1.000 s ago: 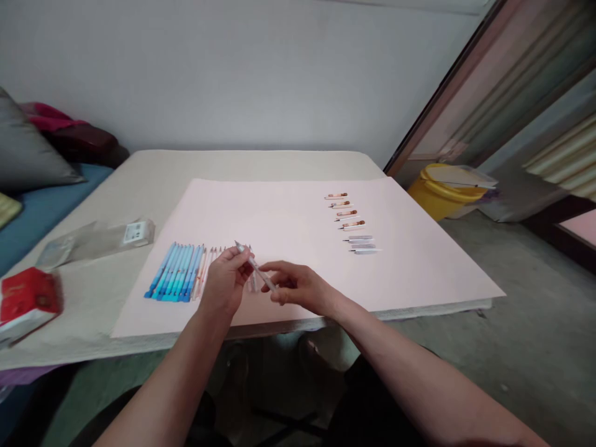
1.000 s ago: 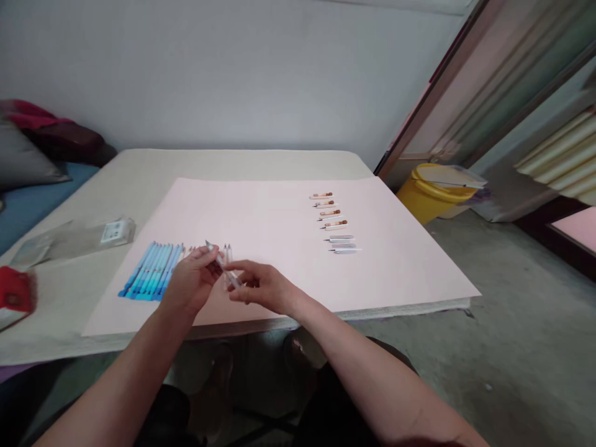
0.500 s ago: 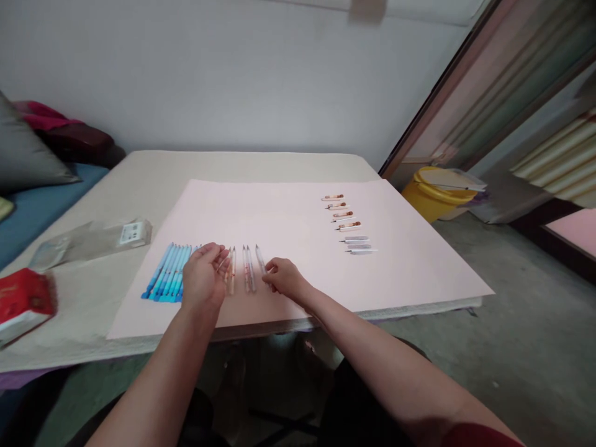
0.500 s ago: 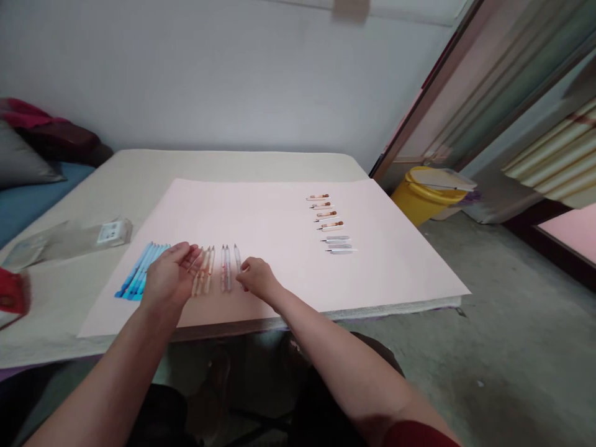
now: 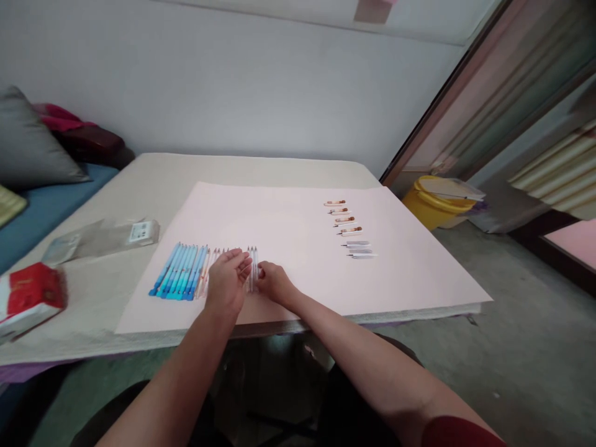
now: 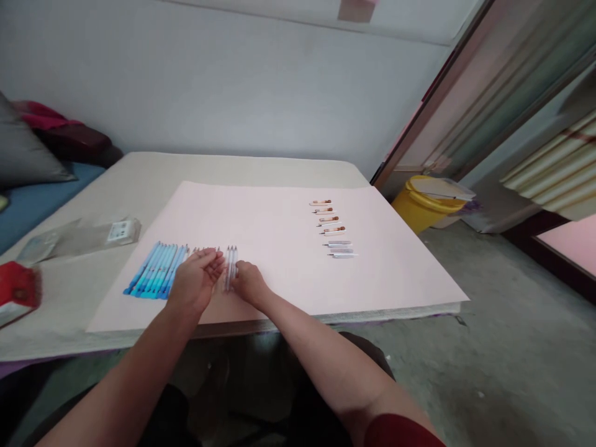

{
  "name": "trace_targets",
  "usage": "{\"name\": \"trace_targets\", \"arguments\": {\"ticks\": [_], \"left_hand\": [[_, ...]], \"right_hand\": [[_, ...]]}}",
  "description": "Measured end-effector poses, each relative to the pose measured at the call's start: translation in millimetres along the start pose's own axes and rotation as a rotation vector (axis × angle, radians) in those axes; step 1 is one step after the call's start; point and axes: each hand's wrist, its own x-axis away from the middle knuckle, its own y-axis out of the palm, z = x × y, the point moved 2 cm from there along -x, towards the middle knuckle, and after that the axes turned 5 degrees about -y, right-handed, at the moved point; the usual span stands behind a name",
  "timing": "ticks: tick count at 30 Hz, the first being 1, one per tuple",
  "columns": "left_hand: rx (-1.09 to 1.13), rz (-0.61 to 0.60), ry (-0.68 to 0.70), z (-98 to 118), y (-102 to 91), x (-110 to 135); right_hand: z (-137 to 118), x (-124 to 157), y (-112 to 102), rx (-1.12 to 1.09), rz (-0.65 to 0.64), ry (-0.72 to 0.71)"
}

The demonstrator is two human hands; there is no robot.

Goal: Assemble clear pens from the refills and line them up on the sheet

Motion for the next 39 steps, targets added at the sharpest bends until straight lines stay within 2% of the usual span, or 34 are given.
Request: {"name": "trace_targets", "arguments": {"ticks": [6,12,15,17,21,24,26,29,33,39], "left_hand": [[-0.104,-0.045,-0.070,-15.2,5.2,14.9],[-0.186,-0.070,-0.208,-37.7,2.8,15.3],[-0.188,-0.026,-0.287,-44.7,1.8,11.3],[-0.185,-0.009,-0.293,-44.8,1.3,8.7],[-0.177,-0.088,-0.317,-42.4,2.0,6.6],[-0.202,-0.128,-0.323,-42.6,2.3,7.0],[-0.217,-0.138,-0.329,-43.6,2.6,7.3],[-0.226,-0.129,-0.340,-44.3,3.5,7.7],[-0.228,-0.119,-0.349,-43.0,4.4,8.9],[-0.220,-0.125,-0.351,-43.0,3.1,10.0]], "right_hand": [[-1.3,-5.4,-4.7,0.051,-0.045,-0.055],[17.5,6.3,-37.8,0.176,-0.109,-0.009],[43.5,18.3,-66.8,0.280,-0.114,0.078],[69.9,28.0,-94.9,0.351,-0.104,0.168],[134.4,53.6,-162.1,0.479,-0.009,0.442],[172.8,71.4,-191.8,0.520,0.033,0.609],[187.3,76.6,-194.6,0.517,0.021,0.652],[193.9,75.1,-186.1,0.512,0.000,0.667],[189.1,69.8,-177.0,0.534,-0.025,0.671],[179.7,71.5,-176.2,0.587,-0.094,0.642]]}}
